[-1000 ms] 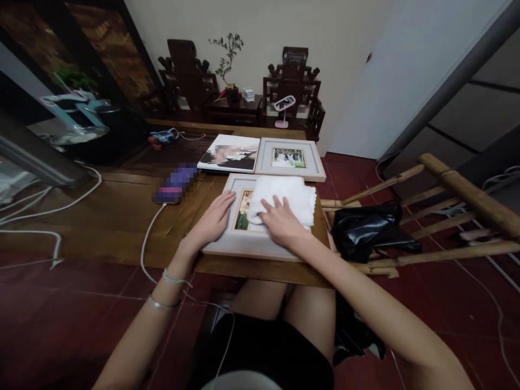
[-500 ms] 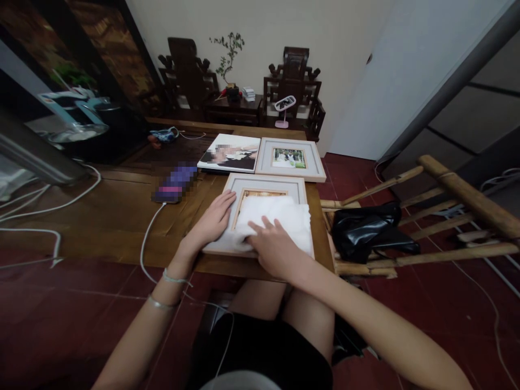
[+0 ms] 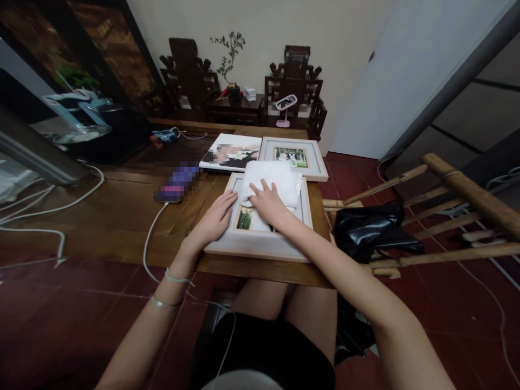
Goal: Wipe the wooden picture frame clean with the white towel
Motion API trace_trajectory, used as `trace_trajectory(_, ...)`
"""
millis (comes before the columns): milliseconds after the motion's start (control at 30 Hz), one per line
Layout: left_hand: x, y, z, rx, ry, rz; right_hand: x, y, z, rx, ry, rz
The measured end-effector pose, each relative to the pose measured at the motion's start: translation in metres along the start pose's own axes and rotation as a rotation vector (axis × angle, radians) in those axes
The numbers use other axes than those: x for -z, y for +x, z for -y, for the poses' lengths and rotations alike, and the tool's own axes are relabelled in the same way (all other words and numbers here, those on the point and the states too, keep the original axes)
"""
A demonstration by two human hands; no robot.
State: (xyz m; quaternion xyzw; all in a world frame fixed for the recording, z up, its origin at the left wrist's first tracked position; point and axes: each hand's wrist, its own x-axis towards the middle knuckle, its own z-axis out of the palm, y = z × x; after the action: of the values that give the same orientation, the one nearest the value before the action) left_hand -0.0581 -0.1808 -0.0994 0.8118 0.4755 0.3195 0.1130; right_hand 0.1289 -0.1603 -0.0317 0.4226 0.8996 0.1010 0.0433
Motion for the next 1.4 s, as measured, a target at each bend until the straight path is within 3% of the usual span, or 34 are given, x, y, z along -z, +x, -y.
trace_trajectory(200, -0.001, 0.001, -0.001, 0.010, 0.027, 0.015, 0.028, -0.046, 0.037, 0.089, 0.105, 0.163)
trace_trajectory(400, 0.000, 0.001, -0.002, 0.020, -0.012, 0.005, 0.045, -0.083, 0.058, 0.277, 0.217, 0.115)
trace_trajectory(533, 0.003, 0.001, -0.005, 0.023, -0.114, -0.086, 0.028, -0.069, 0.061, 0.226, 0.164, 0.013)
trace_trajectory(667, 0.006, 0.000, -0.010, 0.032, -0.170, -0.142, 0.011, -0.034, 0.050, 0.161, 0.079, 0.021)
trace_trajectory(933, 0.008, -0.001, -0.012, 0.039, -0.236, -0.150, 0.010, 0.017, 0.034, -0.033, 0.036, -0.069)
trace_trajectory(1033, 0.010, -0.002, -0.013, 0.008, -0.311, -0.207, 0.013, 0.010, 0.048, -0.013, 0.096, -0.043)
trace_trajectory(1167, 0.012, -0.005, -0.014, -0.021, -0.408, -0.222, 0.024, -0.026, 0.069, 0.077, 0.163, 0.015)
trace_trajectory(1300, 0.008, -0.005, -0.011, 0.101, -0.575, -0.174, 0.036, -0.056, 0.080, 0.159, 0.255, -0.015)
trace_trajectory(1400, 0.007, -0.002, -0.009, 0.226, -0.664, -0.155, 0.035, -0.061, 0.089, 0.176, 0.278, -0.052)
